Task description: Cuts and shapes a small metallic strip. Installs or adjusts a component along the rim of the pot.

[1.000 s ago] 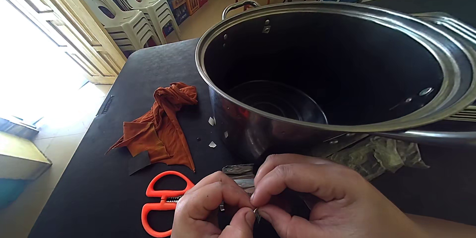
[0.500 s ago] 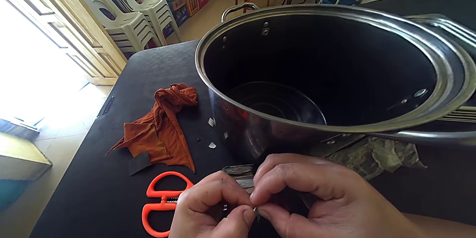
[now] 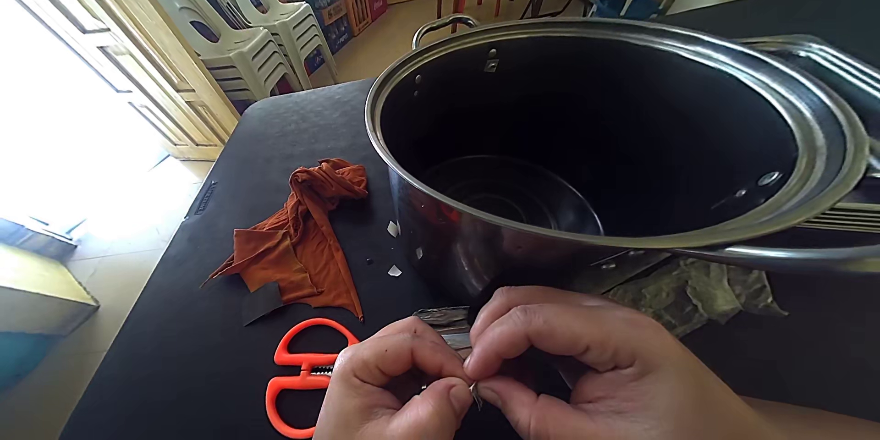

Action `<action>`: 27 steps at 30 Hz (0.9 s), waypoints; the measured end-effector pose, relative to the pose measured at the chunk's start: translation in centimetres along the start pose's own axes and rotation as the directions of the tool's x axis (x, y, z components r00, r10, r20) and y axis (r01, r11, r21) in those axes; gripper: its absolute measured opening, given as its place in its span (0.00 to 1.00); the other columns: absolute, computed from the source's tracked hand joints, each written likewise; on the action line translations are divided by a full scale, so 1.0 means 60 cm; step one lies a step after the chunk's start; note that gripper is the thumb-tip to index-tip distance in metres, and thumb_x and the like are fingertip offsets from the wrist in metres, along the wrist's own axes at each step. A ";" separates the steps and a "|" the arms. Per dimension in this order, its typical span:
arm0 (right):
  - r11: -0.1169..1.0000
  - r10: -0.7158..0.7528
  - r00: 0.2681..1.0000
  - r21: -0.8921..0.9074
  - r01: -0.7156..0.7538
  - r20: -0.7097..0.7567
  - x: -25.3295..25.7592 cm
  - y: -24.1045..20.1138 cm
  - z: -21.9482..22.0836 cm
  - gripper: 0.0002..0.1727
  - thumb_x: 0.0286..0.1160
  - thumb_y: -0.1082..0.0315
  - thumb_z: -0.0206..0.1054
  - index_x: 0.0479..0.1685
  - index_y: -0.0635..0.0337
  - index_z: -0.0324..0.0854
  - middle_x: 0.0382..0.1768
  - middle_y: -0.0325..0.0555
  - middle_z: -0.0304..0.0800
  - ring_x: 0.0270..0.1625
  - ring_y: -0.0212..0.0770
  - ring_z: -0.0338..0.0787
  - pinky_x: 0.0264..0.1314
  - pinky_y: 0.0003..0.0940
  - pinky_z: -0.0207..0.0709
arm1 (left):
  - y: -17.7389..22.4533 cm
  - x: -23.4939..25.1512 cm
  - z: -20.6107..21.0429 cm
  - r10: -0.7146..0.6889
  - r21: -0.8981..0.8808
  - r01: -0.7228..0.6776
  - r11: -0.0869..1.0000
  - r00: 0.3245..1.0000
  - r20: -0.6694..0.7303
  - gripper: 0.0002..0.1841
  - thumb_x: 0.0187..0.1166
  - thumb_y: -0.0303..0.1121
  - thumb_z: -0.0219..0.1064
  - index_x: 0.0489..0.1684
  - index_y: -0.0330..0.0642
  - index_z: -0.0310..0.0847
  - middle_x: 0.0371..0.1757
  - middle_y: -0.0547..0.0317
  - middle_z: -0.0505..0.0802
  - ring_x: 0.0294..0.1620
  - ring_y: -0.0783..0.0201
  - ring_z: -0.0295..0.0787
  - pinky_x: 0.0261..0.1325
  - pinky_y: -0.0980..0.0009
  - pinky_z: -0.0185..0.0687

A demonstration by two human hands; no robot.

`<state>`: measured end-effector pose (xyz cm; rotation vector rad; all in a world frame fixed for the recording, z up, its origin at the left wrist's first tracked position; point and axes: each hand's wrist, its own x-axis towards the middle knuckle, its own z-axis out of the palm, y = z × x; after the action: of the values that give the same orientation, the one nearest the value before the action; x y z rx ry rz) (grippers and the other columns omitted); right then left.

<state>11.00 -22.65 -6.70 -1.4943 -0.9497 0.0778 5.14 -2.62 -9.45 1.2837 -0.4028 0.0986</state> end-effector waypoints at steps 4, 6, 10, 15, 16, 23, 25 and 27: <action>1.000 -0.014 1.000 -0.022 0.014 -0.006 0.000 0.002 0.001 0.04 0.70 0.73 0.73 0.40 0.61 0.89 0.40 0.39 0.89 0.38 0.24 0.88 0.38 0.16 0.86 | 0.000 0.000 0.003 0.017 0.025 -0.017 1.000 1.000 -0.025 0.04 0.77 0.26 0.72 0.38 0.34 0.90 0.37 0.62 0.89 0.37 0.77 0.86 0.39 0.82 0.84; 0.999 -0.013 1.000 -0.033 0.013 -0.009 0.000 0.001 0.001 0.04 0.70 0.74 0.73 0.40 0.61 0.89 0.40 0.38 0.89 0.38 0.24 0.88 0.38 0.15 0.86 | 0.000 -0.001 0.005 0.020 0.038 -0.018 0.999 0.999 -0.035 0.04 0.77 0.26 0.72 0.38 0.34 0.90 0.37 0.62 0.89 0.36 0.78 0.86 0.39 0.82 0.84; 0.998 -0.011 1.000 -0.057 0.010 -0.005 0.000 0.000 0.000 0.03 0.70 0.73 0.73 0.39 0.61 0.90 0.40 0.38 0.89 0.38 0.23 0.88 0.38 0.15 0.85 | 0.000 -0.001 0.006 0.024 0.051 -0.022 0.998 0.999 -0.041 0.04 0.76 0.26 0.72 0.37 0.34 0.90 0.37 0.62 0.89 0.36 0.77 0.86 0.38 0.82 0.85; 0.997 -0.028 1.000 -0.078 0.028 -0.002 -0.001 0.000 0.002 0.03 0.70 0.74 0.72 0.39 0.61 0.89 0.39 0.39 0.89 0.37 0.23 0.87 0.37 0.14 0.84 | 0.000 -0.001 0.006 0.027 0.059 -0.024 0.998 0.999 -0.040 0.04 0.77 0.26 0.72 0.36 0.34 0.90 0.36 0.62 0.89 0.36 0.78 0.85 0.38 0.83 0.84; 0.996 -0.030 1.000 -0.086 0.030 0.000 -0.001 0.000 0.002 0.03 0.70 0.74 0.72 0.39 0.61 0.89 0.39 0.39 0.89 0.38 0.23 0.87 0.37 0.14 0.84 | 0.000 -0.001 0.005 0.026 0.067 -0.024 0.997 0.999 -0.040 0.04 0.77 0.26 0.72 0.36 0.34 0.90 0.36 0.62 0.89 0.37 0.78 0.85 0.38 0.83 0.83; 0.993 -0.055 0.998 -0.103 0.056 0.009 -0.002 0.002 0.004 0.03 0.71 0.74 0.72 0.39 0.62 0.89 0.40 0.40 0.89 0.38 0.22 0.87 0.38 0.14 0.84 | 0.000 -0.001 0.005 0.021 0.089 -0.018 0.996 0.999 -0.036 0.04 0.77 0.27 0.71 0.35 0.35 0.89 0.36 0.63 0.89 0.36 0.79 0.85 0.37 0.84 0.82; 0.992 -0.063 0.998 -0.106 0.064 0.012 -0.002 0.003 0.004 0.03 0.71 0.74 0.72 0.40 0.62 0.89 0.40 0.40 0.89 0.38 0.23 0.87 0.38 0.14 0.84 | 0.000 -0.001 0.003 0.019 0.085 -0.016 0.996 0.999 -0.030 0.04 0.76 0.27 0.71 0.35 0.35 0.89 0.36 0.63 0.89 0.37 0.79 0.85 0.38 0.84 0.82; 0.993 -0.065 0.998 -0.097 0.067 0.021 -0.001 0.003 0.003 0.03 0.72 0.74 0.72 0.40 0.62 0.89 0.41 0.41 0.89 0.39 0.23 0.88 0.39 0.15 0.85 | -0.001 -0.001 0.001 0.004 0.059 -0.003 0.998 1.000 -0.018 0.05 0.77 0.28 0.71 0.35 0.35 0.89 0.36 0.63 0.89 0.37 0.79 0.85 0.38 0.84 0.82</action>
<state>10.92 -22.52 -6.90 -1.5529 -1.0287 -0.0034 5.08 -2.69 -9.50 1.3392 -0.3889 0.1260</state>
